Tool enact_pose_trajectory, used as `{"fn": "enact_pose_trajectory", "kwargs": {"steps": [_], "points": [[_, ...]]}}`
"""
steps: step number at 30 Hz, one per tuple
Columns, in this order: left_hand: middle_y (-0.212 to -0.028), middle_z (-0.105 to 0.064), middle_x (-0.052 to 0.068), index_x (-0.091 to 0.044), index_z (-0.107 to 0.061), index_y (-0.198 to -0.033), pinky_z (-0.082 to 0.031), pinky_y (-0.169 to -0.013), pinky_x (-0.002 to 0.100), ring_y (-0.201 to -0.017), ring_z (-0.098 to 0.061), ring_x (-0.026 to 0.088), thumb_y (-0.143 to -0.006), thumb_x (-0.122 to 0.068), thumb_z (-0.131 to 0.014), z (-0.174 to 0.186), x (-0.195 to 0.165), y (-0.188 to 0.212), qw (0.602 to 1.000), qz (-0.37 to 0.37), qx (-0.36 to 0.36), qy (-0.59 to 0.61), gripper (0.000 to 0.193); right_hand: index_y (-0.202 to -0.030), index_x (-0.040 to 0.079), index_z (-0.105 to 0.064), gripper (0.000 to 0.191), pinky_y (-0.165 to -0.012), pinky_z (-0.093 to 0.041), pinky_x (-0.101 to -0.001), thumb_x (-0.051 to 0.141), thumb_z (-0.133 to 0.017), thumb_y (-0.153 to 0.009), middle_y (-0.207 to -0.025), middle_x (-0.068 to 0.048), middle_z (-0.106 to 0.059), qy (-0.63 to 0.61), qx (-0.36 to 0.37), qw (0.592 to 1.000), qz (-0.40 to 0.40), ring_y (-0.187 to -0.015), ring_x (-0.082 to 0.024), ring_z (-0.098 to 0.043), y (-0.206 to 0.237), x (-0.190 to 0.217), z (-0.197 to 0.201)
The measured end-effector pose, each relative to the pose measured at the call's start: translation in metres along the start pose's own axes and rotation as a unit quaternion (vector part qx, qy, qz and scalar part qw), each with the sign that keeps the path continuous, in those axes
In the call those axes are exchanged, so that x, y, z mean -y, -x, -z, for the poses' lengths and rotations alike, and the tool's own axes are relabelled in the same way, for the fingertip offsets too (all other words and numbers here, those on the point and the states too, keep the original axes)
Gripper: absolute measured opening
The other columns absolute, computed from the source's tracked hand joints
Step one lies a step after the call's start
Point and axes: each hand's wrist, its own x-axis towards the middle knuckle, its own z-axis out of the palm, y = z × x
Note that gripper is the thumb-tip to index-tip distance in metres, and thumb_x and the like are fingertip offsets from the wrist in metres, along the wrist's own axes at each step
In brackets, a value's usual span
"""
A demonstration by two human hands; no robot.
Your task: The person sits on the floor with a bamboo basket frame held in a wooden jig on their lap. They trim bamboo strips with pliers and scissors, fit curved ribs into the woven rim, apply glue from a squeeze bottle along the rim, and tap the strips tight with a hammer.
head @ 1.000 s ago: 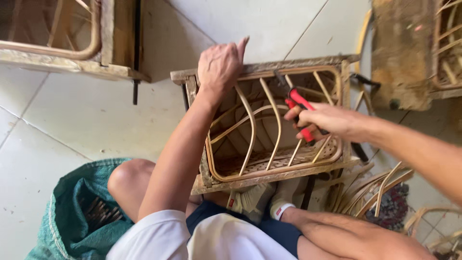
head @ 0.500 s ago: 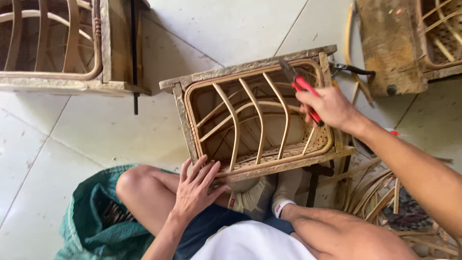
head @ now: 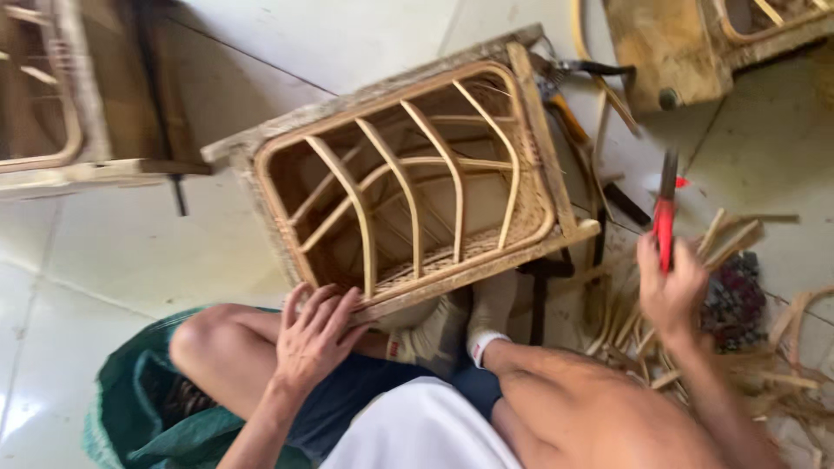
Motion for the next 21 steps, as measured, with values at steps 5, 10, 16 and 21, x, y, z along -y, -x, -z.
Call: {"fn": "enact_pose_trajectory", "kwargs": {"steps": [5, 10, 16, 21], "points": [[-0.132, -0.062, 0.01, -0.018, -0.058, -0.142, -0.038, -0.113, 0.052, -0.121, -0.06, 0.027, -0.078, -0.014, -0.075, -0.01, -0.017, 0.001, 0.998, -0.045, 0.031, -0.034, 0.066, -0.102, -0.003, -0.066, 0.014, -0.065, -0.054, -0.0341, 0.01, -0.07, -0.1, -0.098, -0.016, -0.068, -0.062, -0.018, 0.993, 0.102, -0.078, -0.024, -0.067, 0.092, -0.02, 0.008], [-0.124, -0.057, 0.013, -0.023, -0.052, -0.15, -0.041, -0.109, 0.05, -0.115, -0.057, 0.029, -0.077, -0.008, -0.072, -0.022, -0.027, -0.002, 0.998, -0.042, 0.049, -0.018, 0.077, -0.096, 0.0, -0.062, 0.032, -0.074, -0.057, -0.0385, 0.014, -0.085, -0.079, -0.111, -0.02, -0.064, -0.071, 0.01, 0.984, 0.161, -0.092, -0.031, -0.067, 0.097, 0.018, 0.004], [-0.123, -0.057, 0.013, -0.025, -0.051, -0.152, -0.043, -0.103, 0.047, -0.113, -0.056, 0.032, -0.077, -0.006, -0.071, -0.02, -0.03, 0.0, 0.999, -0.023, 0.044, -0.02, 0.08, -0.095, 0.006, -0.068, 0.036, -0.083, -0.053, -0.0438, 0.014, -0.094, -0.072, -0.113, -0.014, -0.063, 0.031, 0.017, 0.97, 0.24, -0.1, -0.033, -0.062, 0.062, 0.047, -0.009], [-0.121, -0.057, 0.012, -0.026, -0.05, -0.153, -0.043, -0.102, 0.047, -0.112, -0.057, 0.032, -0.074, -0.008, -0.073, -0.022, -0.027, -0.001, 0.998, -0.023, 0.052, -0.012, 0.083, -0.099, 0.009, -0.07, 0.032, -0.09, -0.052, -0.0455, 0.015, -0.094, -0.08, -0.119, -0.011, -0.062, 0.057, -0.019, 0.975, 0.215, -0.106, -0.034, -0.061, 0.053, 0.054, -0.007]]}}
